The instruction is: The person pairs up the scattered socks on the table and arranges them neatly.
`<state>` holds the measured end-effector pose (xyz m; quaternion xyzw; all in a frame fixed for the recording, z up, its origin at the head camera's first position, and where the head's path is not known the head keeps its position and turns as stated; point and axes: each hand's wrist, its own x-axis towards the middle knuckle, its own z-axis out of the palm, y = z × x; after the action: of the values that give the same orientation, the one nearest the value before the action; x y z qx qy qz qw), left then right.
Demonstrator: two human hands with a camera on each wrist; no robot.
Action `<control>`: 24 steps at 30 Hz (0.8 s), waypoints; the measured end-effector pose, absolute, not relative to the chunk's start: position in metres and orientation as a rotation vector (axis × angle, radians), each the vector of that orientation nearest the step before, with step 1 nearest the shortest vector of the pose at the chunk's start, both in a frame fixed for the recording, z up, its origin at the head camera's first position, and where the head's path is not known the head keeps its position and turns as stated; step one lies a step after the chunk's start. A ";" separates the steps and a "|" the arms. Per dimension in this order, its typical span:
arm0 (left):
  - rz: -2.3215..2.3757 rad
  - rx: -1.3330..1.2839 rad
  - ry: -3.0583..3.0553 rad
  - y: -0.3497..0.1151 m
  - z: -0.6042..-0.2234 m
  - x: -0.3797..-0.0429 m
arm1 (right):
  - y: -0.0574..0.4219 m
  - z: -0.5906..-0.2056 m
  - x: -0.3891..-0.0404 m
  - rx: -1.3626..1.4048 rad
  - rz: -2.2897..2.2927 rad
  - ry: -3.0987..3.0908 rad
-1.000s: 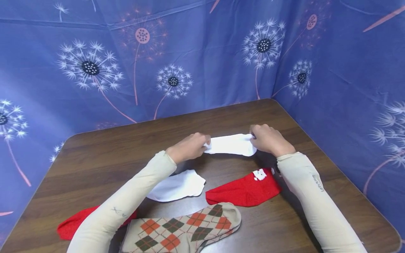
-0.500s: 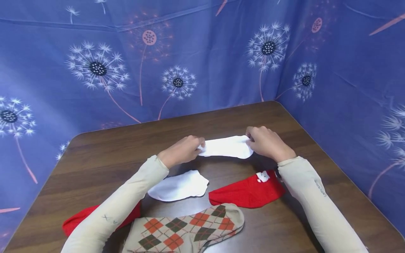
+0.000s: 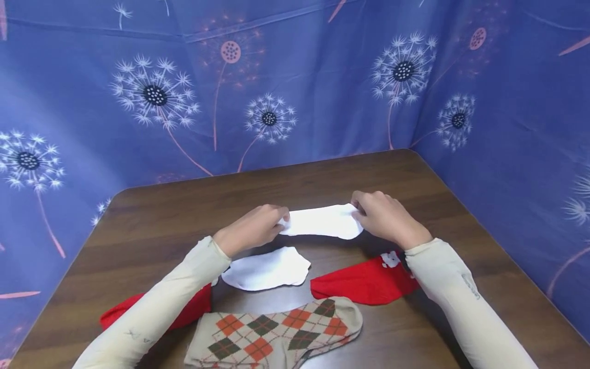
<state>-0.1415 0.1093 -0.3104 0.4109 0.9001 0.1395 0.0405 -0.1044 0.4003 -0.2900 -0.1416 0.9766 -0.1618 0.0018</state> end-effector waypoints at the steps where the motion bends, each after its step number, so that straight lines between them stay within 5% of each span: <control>1: 0.421 1.253 2.761 0.106 -0.310 -0.140 | 0.398 -0.291 -0.104 -0.448 -0.511 3.055; 24: 0.384 1.201 2.896 0.035 -0.304 -0.091 | 0.341 -0.287 -0.082 -0.724 -0.522 2.995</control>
<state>-0.0906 0.0352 -0.3036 0.3803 0.9168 0.1214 -0.0086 -0.0818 0.3411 -0.2866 -0.2317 0.9583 -0.1671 0.0081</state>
